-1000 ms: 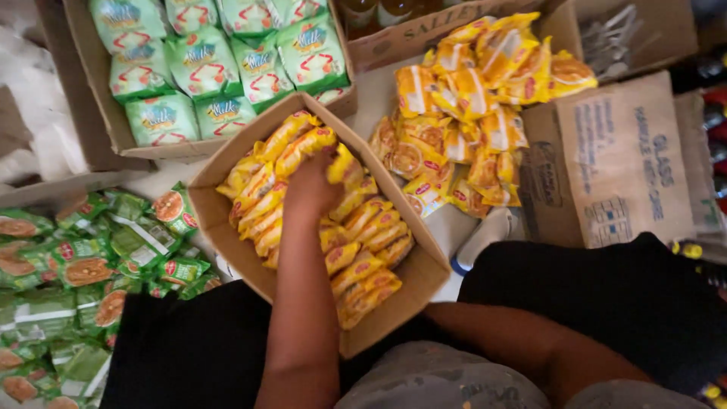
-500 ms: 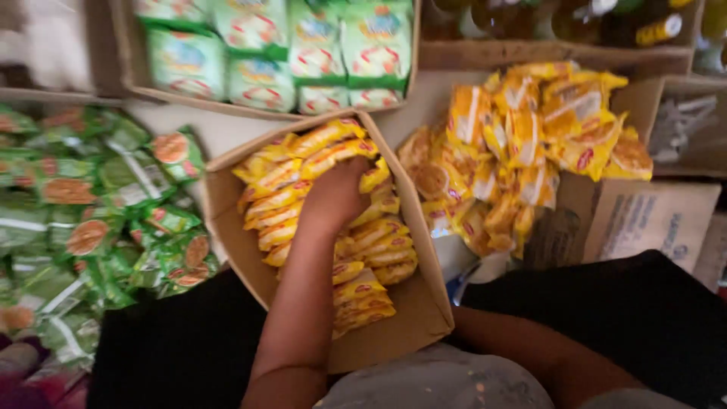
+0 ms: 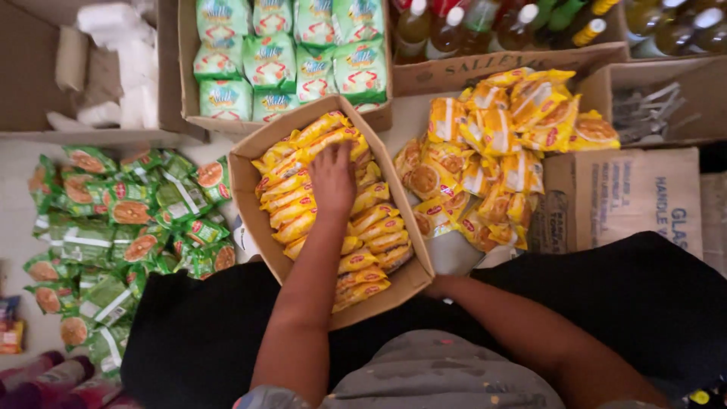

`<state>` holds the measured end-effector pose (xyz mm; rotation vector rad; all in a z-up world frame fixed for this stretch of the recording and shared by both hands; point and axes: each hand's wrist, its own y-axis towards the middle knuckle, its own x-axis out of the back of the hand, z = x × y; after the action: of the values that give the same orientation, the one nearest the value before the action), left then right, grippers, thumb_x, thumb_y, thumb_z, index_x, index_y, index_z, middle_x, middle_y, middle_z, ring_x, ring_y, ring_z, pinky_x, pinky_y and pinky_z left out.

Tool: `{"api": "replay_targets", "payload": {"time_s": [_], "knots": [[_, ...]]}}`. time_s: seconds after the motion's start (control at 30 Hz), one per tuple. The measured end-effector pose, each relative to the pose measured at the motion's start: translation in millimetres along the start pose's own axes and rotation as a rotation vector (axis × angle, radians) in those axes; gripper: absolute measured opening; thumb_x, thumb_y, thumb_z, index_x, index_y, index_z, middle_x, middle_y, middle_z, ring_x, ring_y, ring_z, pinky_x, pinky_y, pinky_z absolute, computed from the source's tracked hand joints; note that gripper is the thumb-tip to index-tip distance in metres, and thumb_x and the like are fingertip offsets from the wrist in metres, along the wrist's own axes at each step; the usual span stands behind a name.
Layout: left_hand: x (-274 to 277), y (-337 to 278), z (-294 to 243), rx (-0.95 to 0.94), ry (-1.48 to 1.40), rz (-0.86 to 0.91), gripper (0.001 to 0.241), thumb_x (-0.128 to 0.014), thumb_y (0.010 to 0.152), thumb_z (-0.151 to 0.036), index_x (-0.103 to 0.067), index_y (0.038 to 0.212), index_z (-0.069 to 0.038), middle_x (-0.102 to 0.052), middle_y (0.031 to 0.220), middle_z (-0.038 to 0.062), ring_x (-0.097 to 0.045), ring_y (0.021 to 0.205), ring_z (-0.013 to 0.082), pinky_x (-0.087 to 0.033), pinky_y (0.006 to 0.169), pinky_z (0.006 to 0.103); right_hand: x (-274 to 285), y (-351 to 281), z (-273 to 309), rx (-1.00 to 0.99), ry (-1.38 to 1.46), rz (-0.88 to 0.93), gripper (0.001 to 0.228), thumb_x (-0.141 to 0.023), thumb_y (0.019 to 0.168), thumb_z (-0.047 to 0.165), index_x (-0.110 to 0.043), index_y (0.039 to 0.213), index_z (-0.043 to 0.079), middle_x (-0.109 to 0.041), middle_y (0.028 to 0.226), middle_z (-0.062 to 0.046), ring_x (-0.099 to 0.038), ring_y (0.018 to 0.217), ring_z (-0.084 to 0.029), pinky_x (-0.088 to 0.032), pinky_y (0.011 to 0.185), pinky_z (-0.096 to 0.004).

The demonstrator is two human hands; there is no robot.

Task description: Organizing and packing packets of instant noodles into cardboard boxes in a storage area.

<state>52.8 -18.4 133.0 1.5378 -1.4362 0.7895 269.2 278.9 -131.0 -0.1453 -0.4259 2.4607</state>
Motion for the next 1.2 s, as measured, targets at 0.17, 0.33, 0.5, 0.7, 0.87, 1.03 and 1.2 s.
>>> {"api": "replay_targets", "payload": {"time_s": [0.17, 0.33, 0.5, 0.7, 0.87, 1.03, 1.2], "knots": [[11.7, -15.2, -40.0, 0.137, 0.056, -0.322, 0.052, -0.076, 0.078, -0.018, -0.063, 0.128, -0.010, -0.059, 0.130, 0.021, -0.052, 0.124, 0.0396, -0.037, 0.100, 0.0528, 65.3, -0.7, 64.0, -0.176, 0.140, -0.137, 0.034, -0.062, 0.092, 0.029, -0.067, 0.120, 0.010, -0.069, 0.118, -0.016, -0.065, 0.107, -0.037, -0.053, 0.092, -0.050], [-64.5, -43.1, -10.7, 0.331, -0.213, -0.126, 0.046, -0.073, 0.087, -0.024, -0.061, 0.128, -0.006, -0.061, 0.131, 0.024, -0.056, 0.125, 0.0429, -0.044, 0.106, 0.0508, 80.0, 3.8, 206.3, -0.761, 0.555, -0.401, 0.045, -0.045, 0.099, 0.048, -0.057, 0.132, 0.021, -0.065, 0.120, -0.015, -0.064, 0.101, -0.041, -0.051, 0.089, -0.056], [-97.3, -42.3, 28.4, 0.297, -0.252, 0.007, 0.061, -0.078, 0.081, -0.026, -0.056, 0.129, 0.004, -0.056, 0.130, 0.033, -0.053, 0.120, 0.0494, -0.043, 0.103, 0.0519, 8.2, 27.0, 189.2, -0.570, 1.154, -0.292, 0.057, -0.039, 0.102, 0.046, -0.055, 0.141, 0.008, -0.064, 0.133, -0.018, -0.063, 0.114, -0.039, -0.051, 0.100, -0.053], [-83.1, -26.4, 51.8, 0.195, -0.228, 0.101, 0.049, -0.076, 0.080, -0.024, -0.062, 0.122, -0.003, -0.063, 0.126, 0.027, -0.055, 0.124, 0.0462, -0.043, 0.109, 0.0512, -46.1, 75.4, 111.6, -0.331, 1.535, -0.248, 0.062, -0.038, 0.100, 0.046, -0.057, 0.141, 0.002, -0.064, 0.140, -0.021, -0.063, 0.126, -0.040, -0.048, 0.111, -0.054], [-49.0, -27.3, 41.9, 0.173, -0.217, 0.082, 0.050, -0.075, 0.079, -0.020, -0.061, 0.124, 0.000, -0.061, 0.123, 0.031, -0.056, 0.117, 0.0509, -0.046, 0.101, 0.0532, -75.6, 109.5, 76.3, -0.688, 1.364, -0.212, 0.068, -0.041, 0.096, 0.057, -0.059, 0.140, 0.007, -0.064, 0.132, -0.020, -0.061, 0.118, -0.042, -0.049, 0.101, -0.062], [-57.1, -32.3, 49.0, 0.200, -0.228, 0.293, 0.028, -0.068, 0.088, -0.021, -0.070, 0.109, -0.002, -0.069, 0.109, 0.026, -0.065, 0.105, 0.0455, -0.052, 0.093, 0.0514, -73.6, 104.4, 70.8, -0.633, 1.482, -0.326, 0.065, -0.041, 0.096, 0.052, -0.057, 0.138, 0.004, -0.066, 0.131, -0.023, -0.064, 0.117, -0.045, -0.051, 0.100, -0.061], [-65.2, -13.3, 45.9, 0.215, -0.288, 0.222, 0.026, -0.066, 0.091, -0.025, -0.076, 0.107, -0.008, -0.073, 0.100, 0.022, -0.069, 0.096, 0.0424, -0.054, 0.089, 0.0513, -39.1, 80.0, 86.1, -0.562, 1.462, -0.432, 0.063, -0.041, 0.096, 0.048, -0.056, 0.138, 0.003, -0.067, 0.130, -0.025, -0.066, 0.114, -0.044, -0.054, 0.099, -0.055]]}}
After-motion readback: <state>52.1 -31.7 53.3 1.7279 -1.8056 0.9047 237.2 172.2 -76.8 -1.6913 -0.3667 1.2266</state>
